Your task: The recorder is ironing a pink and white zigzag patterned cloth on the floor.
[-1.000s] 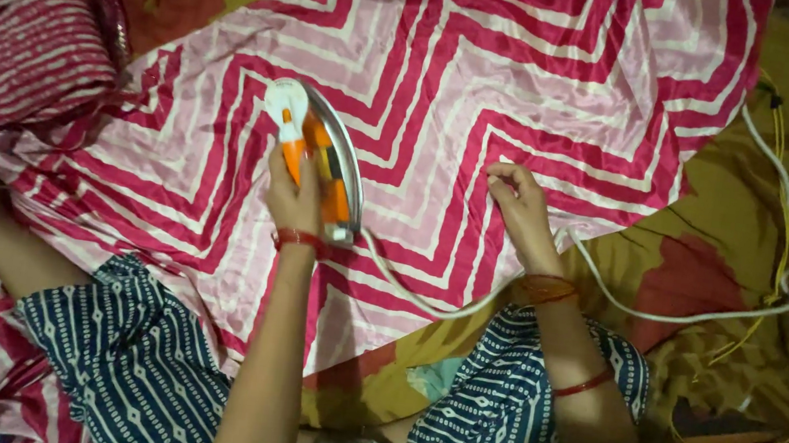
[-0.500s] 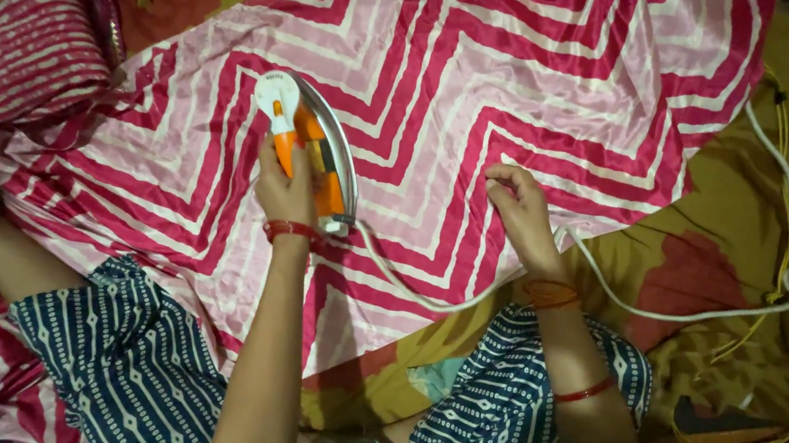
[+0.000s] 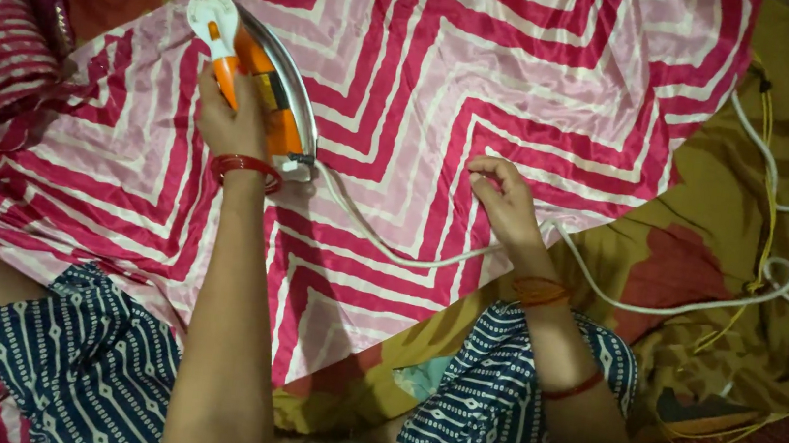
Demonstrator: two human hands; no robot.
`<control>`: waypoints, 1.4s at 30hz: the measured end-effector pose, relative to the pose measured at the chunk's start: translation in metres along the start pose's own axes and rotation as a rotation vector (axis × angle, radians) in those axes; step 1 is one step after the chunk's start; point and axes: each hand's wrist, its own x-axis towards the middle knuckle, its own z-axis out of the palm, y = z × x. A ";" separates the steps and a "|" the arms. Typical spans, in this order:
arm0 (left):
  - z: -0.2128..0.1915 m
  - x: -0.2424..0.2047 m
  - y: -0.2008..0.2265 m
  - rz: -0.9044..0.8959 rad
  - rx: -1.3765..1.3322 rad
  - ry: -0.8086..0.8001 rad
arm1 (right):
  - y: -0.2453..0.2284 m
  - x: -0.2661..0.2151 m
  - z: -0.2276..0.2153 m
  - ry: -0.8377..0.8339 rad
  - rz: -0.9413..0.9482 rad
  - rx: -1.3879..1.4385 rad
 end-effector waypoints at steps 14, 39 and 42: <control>-0.047 -0.110 -0.004 -0.080 0.005 0.048 | -0.011 -0.002 0.002 0.014 0.018 -0.027; -0.028 -0.011 0.005 -0.233 -0.390 0.008 | -0.015 -0.008 0.002 -0.054 -0.047 0.008; -0.030 -0.011 0.011 -0.283 -0.388 0.031 | -0.007 -0.003 0.001 -0.044 -0.010 -0.042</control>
